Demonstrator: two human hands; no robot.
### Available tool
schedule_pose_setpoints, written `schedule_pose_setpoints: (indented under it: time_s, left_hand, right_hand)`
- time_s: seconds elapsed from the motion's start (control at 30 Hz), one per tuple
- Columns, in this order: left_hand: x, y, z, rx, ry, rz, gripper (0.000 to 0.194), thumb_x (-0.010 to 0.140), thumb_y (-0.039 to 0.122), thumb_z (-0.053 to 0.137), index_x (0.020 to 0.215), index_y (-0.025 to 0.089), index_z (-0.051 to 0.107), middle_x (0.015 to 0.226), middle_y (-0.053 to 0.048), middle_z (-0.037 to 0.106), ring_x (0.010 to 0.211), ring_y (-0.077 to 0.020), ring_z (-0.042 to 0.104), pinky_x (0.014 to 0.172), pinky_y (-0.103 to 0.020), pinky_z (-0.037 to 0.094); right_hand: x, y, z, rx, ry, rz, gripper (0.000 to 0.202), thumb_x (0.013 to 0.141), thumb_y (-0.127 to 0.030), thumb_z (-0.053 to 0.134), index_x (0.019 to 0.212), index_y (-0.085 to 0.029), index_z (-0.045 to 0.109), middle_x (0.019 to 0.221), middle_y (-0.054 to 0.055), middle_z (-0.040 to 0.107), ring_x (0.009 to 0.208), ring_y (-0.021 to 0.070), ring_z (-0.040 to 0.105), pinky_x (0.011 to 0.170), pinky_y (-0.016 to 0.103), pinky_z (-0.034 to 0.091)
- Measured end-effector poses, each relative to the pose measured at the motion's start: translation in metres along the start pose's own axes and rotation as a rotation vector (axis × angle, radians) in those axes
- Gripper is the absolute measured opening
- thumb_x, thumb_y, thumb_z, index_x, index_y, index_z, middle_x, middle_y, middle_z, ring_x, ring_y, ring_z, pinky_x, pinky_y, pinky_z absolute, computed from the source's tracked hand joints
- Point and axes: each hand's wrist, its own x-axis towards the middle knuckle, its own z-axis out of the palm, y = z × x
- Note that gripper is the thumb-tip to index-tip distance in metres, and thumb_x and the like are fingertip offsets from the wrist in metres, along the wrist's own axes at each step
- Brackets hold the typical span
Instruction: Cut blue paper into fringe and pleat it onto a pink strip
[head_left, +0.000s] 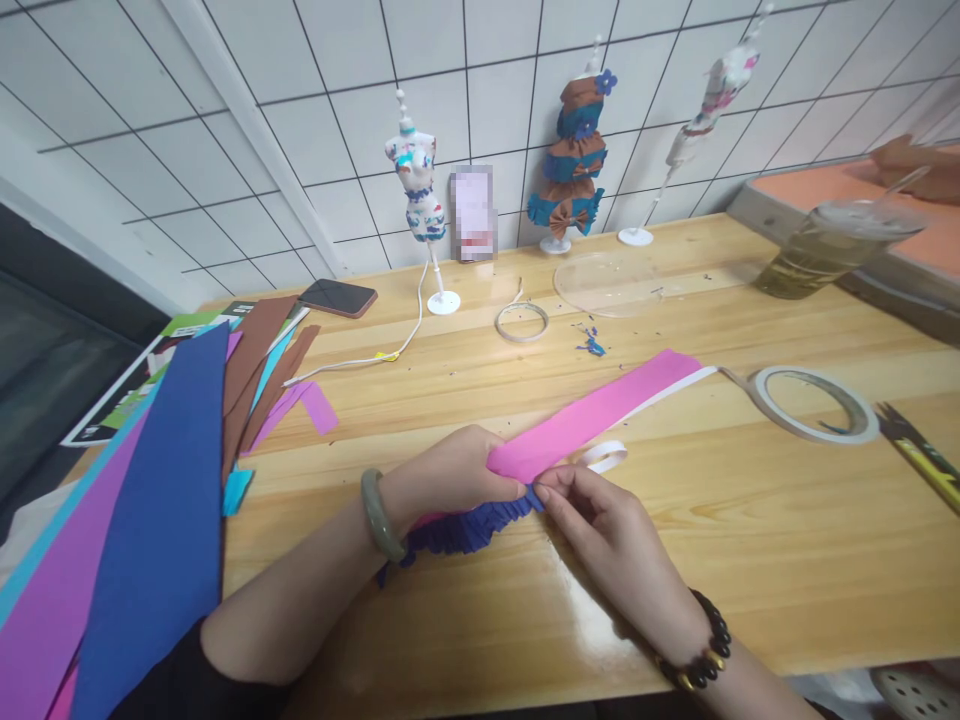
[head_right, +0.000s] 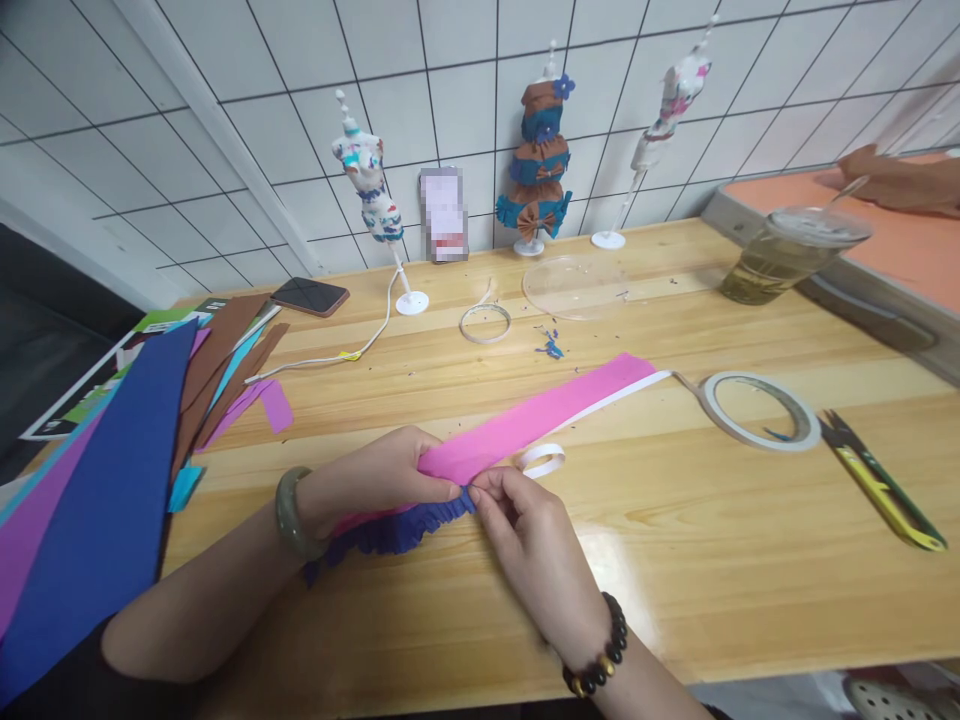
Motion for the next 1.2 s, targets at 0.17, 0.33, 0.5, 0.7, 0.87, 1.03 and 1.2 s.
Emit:
schedule_pose_setpoints:
  time_s: [0.17,0.33,0.5,0.7,0.87,1.03,1.2]
  left_hand:
    - [-0.0012,0.0012,-0.0005,-0.017,-0.003,0.006,0.014,0.067,0.02,0.051,0.075,0.013,0.059,0.059,0.004,0.041,0.054,-0.0077,0.034,0.049,-0.019,0.029]
    - [-0.0007,0.0025,-0.002,-0.019,0.0,0.003,0.009,0.067,0.019,0.052,0.07,0.013,0.057,0.057,0.005,0.042,0.052,-0.0072,0.035,0.047,-0.018,0.029]
    - [-0.0014,0.0032,-0.0017,-0.094,0.004,0.002,0.006,0.066,0.018,0.054,0.069,0.014,0.056,0.059,0.005,0.045,0.051,-0.0062,0.037,0.047,-0.017,0.032]
    - [-0.0024,0.0018,-0.0014,-0.093,-0.003,-0.019,0.008,0.067,0.02,0.053,0.07,0.014,0.058,0.058,0.005,0.045,0.051,-0.0066,0.038,0.046,-0.018,0.031]
    - [-0.0034,0.0023,-0.0022,-0.081,-0.026,-0.011,0.014,0.068,0.022,0.055,0.077,0.013,0.061,0.059,0.004,0.046,0.053,-0.0074,0.038,0.05,-0.019,0.033]
    - [-0.0025,0.002,0.0002,-0.068,-0.007,-0.011,0.023,0.068,0.026,0.058,0.086,0.013,0.064,0.062,0.002,0.05,0.056,-0.0086,0.042,0.049,-0.019,0.034]
    - [-0.0007,0.0012,0.0028,-0.032,0.06,-0.008,0.018,0.067,0.026,0.057,0.078,0.012,0.064,0.062,0.002,0.05,0.054,-0.0078,0.04,0.045,-0.018,0.032]
  right_hand:
    - [-0.0005,-0.0004,0.0001,0.001,-0.001,-0.003,0.018,0.088,-0.031,0.044,0.078,-0.02,0.054,0.071,-0.001,0.056,0.065,0.0128,0.051,0.062,0.023,0.041]
    - [-0.001,0.001,0.0015,0.002,0.017,0.005,0.018,0.088,-0.031,0.043,0.078,-0.02,0.053,0.067,0.0,0.055,0.061,0.0127,0.049,0.058,0.024,0.04]
    - [-0.0014,0.0018,0.001,0.0,0.008,0.013,0.019,0.089,-0.032,0.042,0.077,-0.02,0.051,0.066,-0.001,0.052,0.06,0.0121,0.048,0.054,0.023,0.038]
    - [-0.0008,0.0009,0.0011,-0.04,0.006,-0.009,0.019,0.089,-0.032,0.042,0.078,-0.02,0.052,0.067,-0.001,0.053,0.061,0.0124,0.048,0.059,0.023,0.04]
    - [-0.0006,-0.001,0.0015,-0.07,-0.003,-0.002,0.018,0.089,-0.032,0.042,0.079,-0.02,0.054,0.072,0.0,0.058,0.065,0.0135,0.052,0.062,0.024,0.041]
    - [-0.0005,-0.0012,0.0017,-0.076,0.003,-0.006,0.018,0.088,-0.031,0.043,0.077,-0.02,0.053,0.07,-0.001,0.057,0.063,0.0129,0.051,0.061,0.023,0.041]
    - [-0.0008,0.0015,0.0019,-0.064,0.007,0.006,0.018,0.088,-0.031,0.044,0.076,-0.02,0.053,0.068,-0.002,0.055,0.061,0.0121,0.049,0.059,0.022,0.039]
